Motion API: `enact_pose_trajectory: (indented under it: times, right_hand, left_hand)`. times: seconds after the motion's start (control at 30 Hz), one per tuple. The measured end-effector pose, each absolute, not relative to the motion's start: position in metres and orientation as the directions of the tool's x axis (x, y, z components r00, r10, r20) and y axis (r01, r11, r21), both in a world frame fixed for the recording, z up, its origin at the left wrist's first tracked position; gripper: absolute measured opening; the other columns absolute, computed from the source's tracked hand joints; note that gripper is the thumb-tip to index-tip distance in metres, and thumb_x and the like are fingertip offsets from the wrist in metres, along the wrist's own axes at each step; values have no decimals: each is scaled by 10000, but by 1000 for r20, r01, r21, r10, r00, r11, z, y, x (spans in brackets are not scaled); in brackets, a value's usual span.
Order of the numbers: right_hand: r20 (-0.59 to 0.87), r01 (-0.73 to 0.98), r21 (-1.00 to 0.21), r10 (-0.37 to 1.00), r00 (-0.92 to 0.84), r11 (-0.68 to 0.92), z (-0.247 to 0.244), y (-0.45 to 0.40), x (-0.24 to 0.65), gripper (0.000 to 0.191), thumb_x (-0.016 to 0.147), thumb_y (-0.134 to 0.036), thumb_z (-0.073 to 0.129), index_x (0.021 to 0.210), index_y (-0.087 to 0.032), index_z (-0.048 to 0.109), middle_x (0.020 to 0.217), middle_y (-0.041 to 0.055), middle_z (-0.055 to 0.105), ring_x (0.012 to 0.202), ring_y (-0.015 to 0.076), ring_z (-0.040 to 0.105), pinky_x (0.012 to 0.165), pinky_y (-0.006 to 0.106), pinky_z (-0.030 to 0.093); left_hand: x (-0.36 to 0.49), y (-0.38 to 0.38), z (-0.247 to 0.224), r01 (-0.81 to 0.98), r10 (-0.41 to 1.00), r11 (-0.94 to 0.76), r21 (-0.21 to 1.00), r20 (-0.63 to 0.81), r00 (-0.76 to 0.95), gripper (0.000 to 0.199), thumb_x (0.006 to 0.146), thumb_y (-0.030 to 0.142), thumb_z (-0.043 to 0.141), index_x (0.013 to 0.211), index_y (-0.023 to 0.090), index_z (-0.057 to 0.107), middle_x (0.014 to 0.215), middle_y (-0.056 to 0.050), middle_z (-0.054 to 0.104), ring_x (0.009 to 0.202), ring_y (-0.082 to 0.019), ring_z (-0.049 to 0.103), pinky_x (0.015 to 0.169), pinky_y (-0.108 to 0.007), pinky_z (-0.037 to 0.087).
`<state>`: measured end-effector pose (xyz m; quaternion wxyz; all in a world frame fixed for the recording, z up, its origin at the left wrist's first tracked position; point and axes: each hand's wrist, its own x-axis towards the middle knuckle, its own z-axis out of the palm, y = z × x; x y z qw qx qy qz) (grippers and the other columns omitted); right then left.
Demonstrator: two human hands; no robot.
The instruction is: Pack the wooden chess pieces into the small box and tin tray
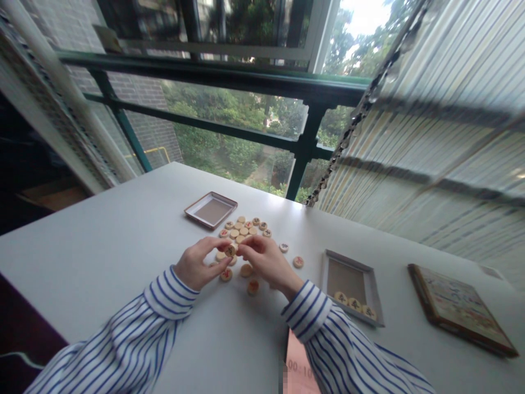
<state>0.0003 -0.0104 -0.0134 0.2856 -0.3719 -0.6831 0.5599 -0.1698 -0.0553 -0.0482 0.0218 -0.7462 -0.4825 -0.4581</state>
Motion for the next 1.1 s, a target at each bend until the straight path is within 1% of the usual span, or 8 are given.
enact_pose_trajectory:
  times: [0.17,0.3,0.43,0.57,0.7,0.87,1.1]
  right_hand:
    - [-1,198,-971,834,-552,130,-15,-8,2,201,767,-322,523,824,-149,607,802,45,650,687,123,565,554,228,425]
    - [33,182,-971,846,-533,152,-16,-6,4,200,775,-321,517,817,-145,603,785,46,654,688,125,566,602,249,431]
    - [41,162,-976,848,-529,148,-14,-5,4,198,776,-322,518,809,-145,600,781,46,652,678,120,558,618,253,432]
    - [32,167,-975,842,-538,144,-5,-4,5,201,773,-330,521,792,-147,604,774,40,652,682,115,556,635,248,425]
    - [18,178,-976,854,-520,129,4,-1,9,192,768,-323,528,795,-147,600,774,37,652,646,104,542,588,237,402]
    - [61,140,-978,861,-505,152,16,2,23,195,772,-317,533,832,-146,603,798,46,658,699,109,557,660,256,412]
    - [58,235,-954,880,-472,189,37,-7,50,191,778,-312,531,842,-150,608,807,54,663,701,121,571,647,272,423]
  left_hand:
    - [-169,-56,-48,680,765,-490,545,643,36,230,701,209,610,922,149,593,811,-47,658,711,-142,613,689,-274,516]
    - [-168,-57,-49,619,815,-448,646,579,-14,245,694,236,623,920,145,599,803,-40,661,685,-132,611,662,-259,519]
    - [-166,-57,-47,577,839,-424,698,543,-41,242,673,230,645,896,146,605,793,-35,665,689,-132,616,655,-252,522]
    - [-166,-57,-47,566,850,-414,713,525,-40,231,673,228,646,888,149,608,782,-34,664,678,-130,610,650,-259,523]
    - [-167,-57,-47,569,846,-428,702,533,-23,228,681,238,640,888,147,610,777,-37,658,681,-131,606,665,-266,523]
    - [-166,-58,-46,582,829,-444,681,559,-23,219,679,233,634,883,155,608,762,-29,654,668,-130,606,650,-262,526]
    - [-164,-58,-50,612,827,-455,647,562,20,240,687,248,632,902,147,601,772,-38,653,679,-135,610,657,-265,521]
